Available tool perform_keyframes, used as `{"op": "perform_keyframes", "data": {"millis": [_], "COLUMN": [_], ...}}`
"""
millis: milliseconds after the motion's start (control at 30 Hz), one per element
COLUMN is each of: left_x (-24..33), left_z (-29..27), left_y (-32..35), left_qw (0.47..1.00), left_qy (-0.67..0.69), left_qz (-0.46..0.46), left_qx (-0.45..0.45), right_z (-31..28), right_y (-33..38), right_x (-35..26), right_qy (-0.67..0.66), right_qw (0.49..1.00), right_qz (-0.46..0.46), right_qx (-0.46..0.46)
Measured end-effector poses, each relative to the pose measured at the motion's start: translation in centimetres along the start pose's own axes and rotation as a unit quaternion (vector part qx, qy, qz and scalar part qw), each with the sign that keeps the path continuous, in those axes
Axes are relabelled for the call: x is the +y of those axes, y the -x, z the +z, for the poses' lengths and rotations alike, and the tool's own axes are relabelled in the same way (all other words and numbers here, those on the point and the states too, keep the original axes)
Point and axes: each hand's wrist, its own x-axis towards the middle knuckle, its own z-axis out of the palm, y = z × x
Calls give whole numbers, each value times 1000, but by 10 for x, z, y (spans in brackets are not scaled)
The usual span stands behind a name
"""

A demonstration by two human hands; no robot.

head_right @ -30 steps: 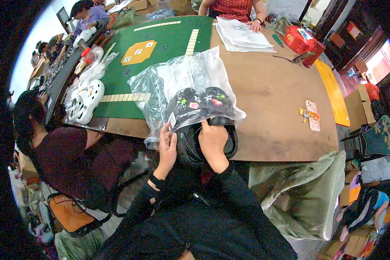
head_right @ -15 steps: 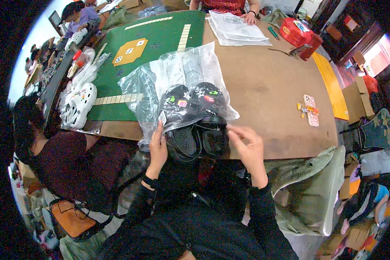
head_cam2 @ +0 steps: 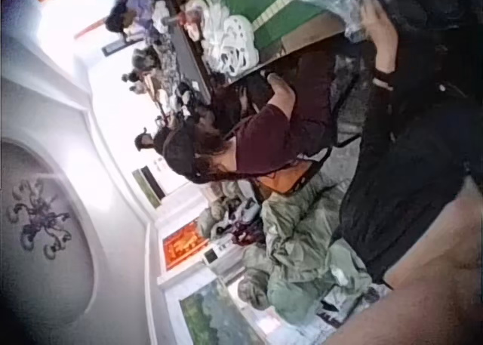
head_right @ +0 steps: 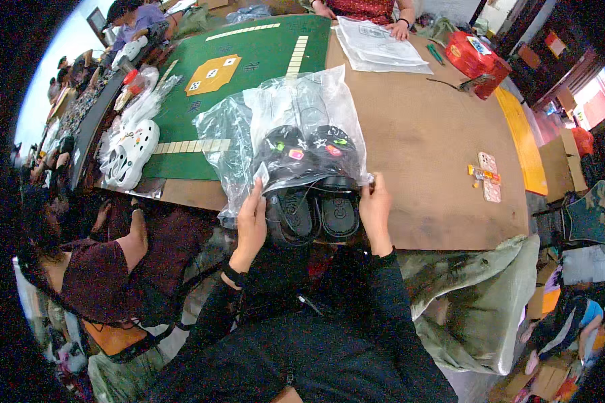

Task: Packing clogs into plastic shipping bags.

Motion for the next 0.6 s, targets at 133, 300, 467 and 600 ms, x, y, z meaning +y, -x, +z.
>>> {"op": "perform_keyframes", "data": {"millis": [133, 300, 467, 600], "left_x": [11, 25, 24, 17], "left_z": [-2, -4, 1, 6], "left_y": [-8, -8, -1, 15], "left_qw": [983, 954, 956, 973], "left_qy": [-143, -209, -169, -114], "left_qz": [111, 216, 234, 185], "left_qx": [30, 9, -55, -78], "right_z": [-2, -16, -47, -65], "right_y": [8, 27, 48, 85], "right_x": [11, 15, -5, -16], "right_qy": [-31, -203, -121, 89], "right_qw": [992, 950, 980, 962], "right_qz": [36, 40, 108, -221], "right_qx": [119, 233, 115, 131]}}
